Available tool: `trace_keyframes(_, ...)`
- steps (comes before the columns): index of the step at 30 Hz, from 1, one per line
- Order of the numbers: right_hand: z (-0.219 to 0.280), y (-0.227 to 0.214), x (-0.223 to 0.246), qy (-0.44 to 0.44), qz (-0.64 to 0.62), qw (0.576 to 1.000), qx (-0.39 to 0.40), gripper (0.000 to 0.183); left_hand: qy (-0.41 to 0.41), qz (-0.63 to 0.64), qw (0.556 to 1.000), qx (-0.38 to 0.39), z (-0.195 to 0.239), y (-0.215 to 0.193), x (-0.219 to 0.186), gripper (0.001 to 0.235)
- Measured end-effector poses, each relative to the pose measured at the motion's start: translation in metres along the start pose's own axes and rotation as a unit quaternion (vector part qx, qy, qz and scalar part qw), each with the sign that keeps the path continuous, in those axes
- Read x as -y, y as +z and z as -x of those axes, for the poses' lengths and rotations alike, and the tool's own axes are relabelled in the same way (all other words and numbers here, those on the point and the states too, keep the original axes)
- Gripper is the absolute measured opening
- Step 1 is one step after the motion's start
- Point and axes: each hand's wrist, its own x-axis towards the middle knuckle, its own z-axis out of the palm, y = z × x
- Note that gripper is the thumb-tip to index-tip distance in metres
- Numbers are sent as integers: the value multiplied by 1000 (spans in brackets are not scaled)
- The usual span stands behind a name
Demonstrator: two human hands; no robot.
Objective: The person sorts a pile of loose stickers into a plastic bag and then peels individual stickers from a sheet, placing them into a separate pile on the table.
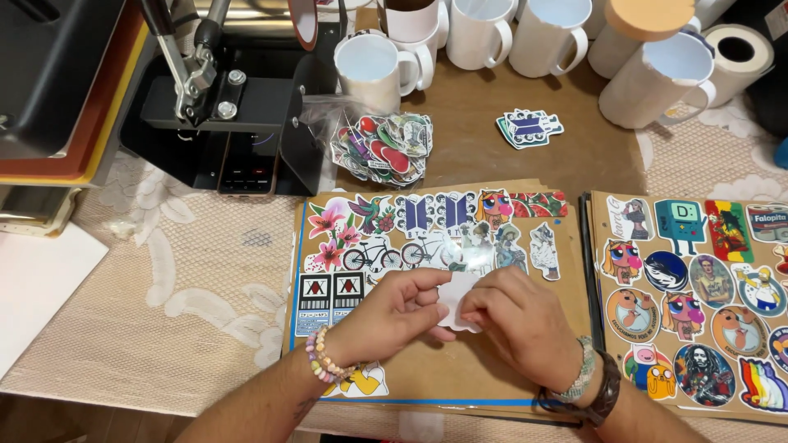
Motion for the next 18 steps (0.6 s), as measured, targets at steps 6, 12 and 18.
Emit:
trace_keyframes(6,4,1,2,145,-153,974,-80,19,-37,69,997,-19,-2,-2,-2,53)
trace_keyframes(12,15,-2,-22,352,-447,774,-279,31,-7,73,997,34,-6,-9,-8,51)
trace_keyframes(18,20,0,-40,365,-511,696,-348,8,-8,11,998,-54,-29,-9,-65,27)
